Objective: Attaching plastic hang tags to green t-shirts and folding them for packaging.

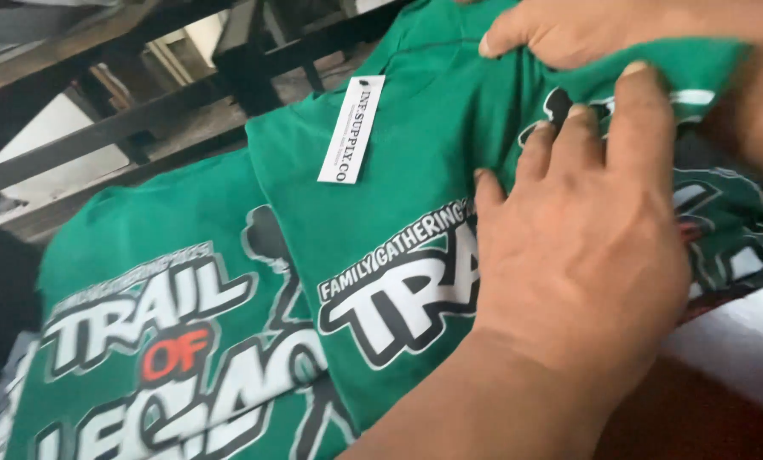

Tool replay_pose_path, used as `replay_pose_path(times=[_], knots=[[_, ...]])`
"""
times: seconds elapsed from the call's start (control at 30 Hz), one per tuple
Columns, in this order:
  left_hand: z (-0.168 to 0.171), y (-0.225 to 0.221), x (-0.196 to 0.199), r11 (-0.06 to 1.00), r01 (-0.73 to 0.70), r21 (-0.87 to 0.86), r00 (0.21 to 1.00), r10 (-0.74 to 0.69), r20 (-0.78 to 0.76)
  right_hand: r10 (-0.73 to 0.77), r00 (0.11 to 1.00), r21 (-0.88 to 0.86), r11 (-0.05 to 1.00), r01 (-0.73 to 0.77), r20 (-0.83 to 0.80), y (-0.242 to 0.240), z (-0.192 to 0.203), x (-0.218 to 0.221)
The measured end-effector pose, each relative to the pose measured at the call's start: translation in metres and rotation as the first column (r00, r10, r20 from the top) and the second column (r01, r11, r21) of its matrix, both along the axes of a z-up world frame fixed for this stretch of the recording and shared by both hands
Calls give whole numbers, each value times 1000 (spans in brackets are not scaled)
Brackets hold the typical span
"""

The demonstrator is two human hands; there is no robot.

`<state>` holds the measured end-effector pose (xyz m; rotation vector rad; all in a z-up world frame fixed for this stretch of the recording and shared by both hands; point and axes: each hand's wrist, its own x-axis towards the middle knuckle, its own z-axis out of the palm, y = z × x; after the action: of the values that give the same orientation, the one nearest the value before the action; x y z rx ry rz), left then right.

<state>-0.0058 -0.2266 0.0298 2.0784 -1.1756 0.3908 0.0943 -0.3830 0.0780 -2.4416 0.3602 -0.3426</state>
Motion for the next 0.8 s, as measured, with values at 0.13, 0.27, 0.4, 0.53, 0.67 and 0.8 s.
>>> replay_pose_path(times=[0.13, 0.27, 0.4, 0.53, 0.67, 0.8], knots=[[-22, -85, -7, 996, 90, -20, 992, -92, -84, -79, 994, 140, 986, 89, -78, -74, -32, -22], [-57, -107, -21, 990, 129, 56, 992, -128, -11, -92, 987, 241, 963, 121, -129, -113, -56, -28], [-50, -79, -6, 972, 19, 236, 994, -43, 98, -95, 980, 126, 985, 118, -173, -129, -45, -24], [-28, -31, 25, 901, -401, 165, 915, 402, 32, -163, 962, -130, 982, 137, -220, -129, -37, -29], [-13, -6, 55, 721, -539, 435, 555, 693, -461, -90, 978, -89, 993, 74, -190, -124, -38, -26], [6, 6, 47, 734, -478, 483, 507, 679, -530, -97, 966, -118, 991, 71, -240, -119, -31, -26]])
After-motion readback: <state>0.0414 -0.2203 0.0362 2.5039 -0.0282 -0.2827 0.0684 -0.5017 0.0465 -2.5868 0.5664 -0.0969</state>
